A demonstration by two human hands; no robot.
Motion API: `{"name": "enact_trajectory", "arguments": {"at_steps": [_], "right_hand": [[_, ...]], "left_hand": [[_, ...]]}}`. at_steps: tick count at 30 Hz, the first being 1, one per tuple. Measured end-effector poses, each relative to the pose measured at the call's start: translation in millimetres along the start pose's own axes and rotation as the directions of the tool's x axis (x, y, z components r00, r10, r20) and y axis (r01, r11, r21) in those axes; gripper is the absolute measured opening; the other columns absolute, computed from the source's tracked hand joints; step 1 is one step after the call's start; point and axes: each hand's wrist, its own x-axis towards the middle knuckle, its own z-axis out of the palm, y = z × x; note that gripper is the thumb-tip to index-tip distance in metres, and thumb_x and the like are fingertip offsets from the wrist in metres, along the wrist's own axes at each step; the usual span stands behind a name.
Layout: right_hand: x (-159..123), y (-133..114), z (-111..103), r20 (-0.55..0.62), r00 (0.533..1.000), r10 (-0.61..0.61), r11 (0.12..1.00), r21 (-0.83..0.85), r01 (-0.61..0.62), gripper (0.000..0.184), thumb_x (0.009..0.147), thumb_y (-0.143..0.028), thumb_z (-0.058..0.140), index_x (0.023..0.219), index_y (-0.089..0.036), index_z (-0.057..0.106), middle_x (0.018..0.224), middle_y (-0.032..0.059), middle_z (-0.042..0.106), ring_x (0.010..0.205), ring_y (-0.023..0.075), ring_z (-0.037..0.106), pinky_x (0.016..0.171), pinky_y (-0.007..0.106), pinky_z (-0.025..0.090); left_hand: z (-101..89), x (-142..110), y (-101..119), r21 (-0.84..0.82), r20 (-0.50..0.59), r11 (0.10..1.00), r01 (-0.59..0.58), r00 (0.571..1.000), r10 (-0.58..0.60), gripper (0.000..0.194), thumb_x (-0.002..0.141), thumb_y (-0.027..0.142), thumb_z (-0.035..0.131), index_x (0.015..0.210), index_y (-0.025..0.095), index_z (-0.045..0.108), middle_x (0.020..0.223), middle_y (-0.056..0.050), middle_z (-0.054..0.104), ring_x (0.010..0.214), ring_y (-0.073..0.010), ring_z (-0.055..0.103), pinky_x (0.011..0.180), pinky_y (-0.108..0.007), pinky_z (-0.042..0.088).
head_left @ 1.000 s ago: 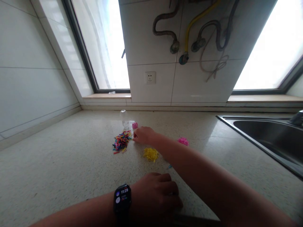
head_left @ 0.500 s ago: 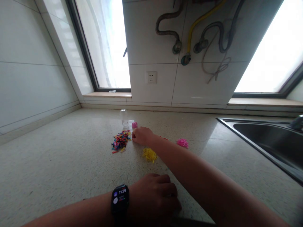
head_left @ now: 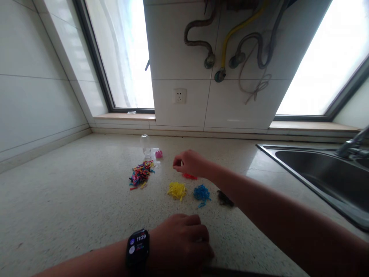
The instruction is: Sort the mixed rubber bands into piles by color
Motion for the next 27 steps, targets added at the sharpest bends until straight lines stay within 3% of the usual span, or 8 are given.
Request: {"name": "enact_trajectory", "arguments": {"at_steps": [4,9,12,16,21,27], "right_hand": [[-35,22,-18,-0.094,0.993,0.068,0.978,0.202,-0.048,0.013,0.082,-0.025,0.067,0.085,-0.017,0.076,0.069,0.0005,0.069,0.059,0.0093,0.056,0.059,0.023,0.04],[-76,46,-13,-0.185,0.947,0.261,0.871,0.468,-0.149,0.021,0.082,-0.037,0.069,0.085,-0.016,0.074,0.06,-0.0017,0.058,0.051,0.0091,0.046,0.048,0.023,0.035],[-92,50,-7,-0.236,0.906,0.352,0.789,0.596,-0.151,0.029,0.082,-0.045,0.069,0.085,-0.017,0.073,0.058,-0.0024,0.055,0.05,0.0091,0.043,0.044,0.023,0.034],[-98,44,-7,-0.288,0.876,0.387,0.742,0.662,-0.11,0.03,0.079,-0.047,0.07,0.083,-0.018,0.072,0.061,-0.0012,0.057,0.052,0.0094,0.044,0.045,0.023,0.035],[-95,31,-4,-0.291,0.898,0.33,0.754,0.653,-0.066,0.026,0.081,-0.043,0.07,0.083,-0.017,0.072,0.06,-0.0026,0.055,0.05,0.0081,0.04,0.044,0.022,0.03],[-92,5,5,-0.3,0.952,0.067,0.943,0.332,0.038,0.01,0.086,-0.027,0.067,0.085,-0.018,0.072,0.073,0.0007,0.065,0.064,0.0109,0.053,0.061,0.024,0.041]], "left_hand": [[-3.3,0,2,-0.013,0.022,1.0,0.019,1.0,-0.018,0.016,0.092,0.031,0.059,0.107,0.025,0.059,0.101,0.001,0.065,0.088,-0.0173,0.054,0.07,-0.031,0.044],[-6.1,2,3,-0.013,0.05,1.0,0.024,0.998,-0.023,0.015,0.092,0.031,0.059,0.106,0.025,0.058,0.101,0.001,0.064,0.089,-0.0179,0.054,0.071,-0.031,0.044],[-5.8,2,4,-0.014,0.037,0.999,0.033,0.999,-0.032,0.015,0.09,0.029,0.061,0.104,0.025,0.059,0.1,0.002,0.064,0.088,-0.0174,0.054,0.069,-0.031,0.043],[-5.1,2,4,-0.02,0.027,0.999,0.034,0.999,-0.034,0.017,0.089,0.029,0.061,0.106,0.025,0.059,0.1,0.002,0.064,0.087,-0.0173,0.053,0.068,-0.032,0.042],[-5.2,1,3,-0.018,0.042,0.999,0.03,0.999,-0.029,0.02,0.09,0.03,0.06,0.109,0.026,0.059,0.101,0.001,0.064,0.089,-0.0182,0.054,0.07,-0.032,0.043],[-6.5,1,4,0.001,0.059,1.0,0.024,0.998,-0.024,0.018,0.091,0.032,0.059,0.108,0.025,0.058,0.102,0.0,0.064,0.091,-0.0193,0.054,0.072,-0.033,0.044]]}}
